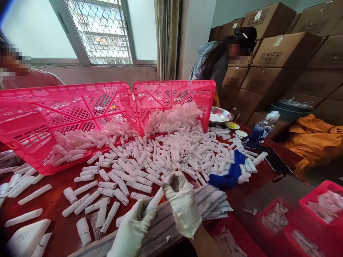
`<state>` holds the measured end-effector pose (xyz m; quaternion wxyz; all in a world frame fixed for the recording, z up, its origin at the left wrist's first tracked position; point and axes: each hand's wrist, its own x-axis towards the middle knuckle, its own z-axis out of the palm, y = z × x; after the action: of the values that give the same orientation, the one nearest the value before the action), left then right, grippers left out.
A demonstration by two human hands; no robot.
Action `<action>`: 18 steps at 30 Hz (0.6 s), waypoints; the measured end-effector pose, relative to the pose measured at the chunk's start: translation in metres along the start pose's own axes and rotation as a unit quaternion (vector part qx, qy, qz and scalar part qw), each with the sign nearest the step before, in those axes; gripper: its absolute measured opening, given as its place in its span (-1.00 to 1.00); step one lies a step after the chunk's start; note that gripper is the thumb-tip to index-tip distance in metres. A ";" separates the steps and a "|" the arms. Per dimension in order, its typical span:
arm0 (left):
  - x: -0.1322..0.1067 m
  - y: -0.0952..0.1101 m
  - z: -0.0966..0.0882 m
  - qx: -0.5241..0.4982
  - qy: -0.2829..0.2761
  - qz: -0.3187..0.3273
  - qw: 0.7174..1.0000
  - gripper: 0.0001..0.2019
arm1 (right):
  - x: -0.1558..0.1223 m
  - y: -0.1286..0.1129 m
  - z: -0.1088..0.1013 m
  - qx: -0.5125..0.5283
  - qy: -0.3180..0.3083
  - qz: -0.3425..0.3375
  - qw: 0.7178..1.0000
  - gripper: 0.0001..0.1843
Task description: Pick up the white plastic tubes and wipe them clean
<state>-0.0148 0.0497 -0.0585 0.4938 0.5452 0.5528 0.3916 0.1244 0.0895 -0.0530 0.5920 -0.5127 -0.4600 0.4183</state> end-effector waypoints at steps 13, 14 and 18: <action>-0.008 0.018 -0.003 -0.289 -0.163 -0.128 0.935 -0.54 | -0.002 -0.021 -0.016 0.040 -0.191 0.025 0.980 -0.80; -0.008 0.018 -0.003 -0.257 -0.161 -0.123 0.945 -0.54 | -0.002 -0.020 -0.017 0.043 -0.188 0.032 0.981 -0.80; -0.010 0.022 -0.001 0.019 -0.023 -0.014 0.999 -0.63 | -0.003 -0.022 -0.018 0.021 -0.150 0.052 0.987 -0.75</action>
<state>-0.0118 0.0422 -0.0356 0.5014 0.5556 0.5563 0.3611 0.1420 0.0795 -0.0321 0.5046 -0.4550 -0.5068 0.5306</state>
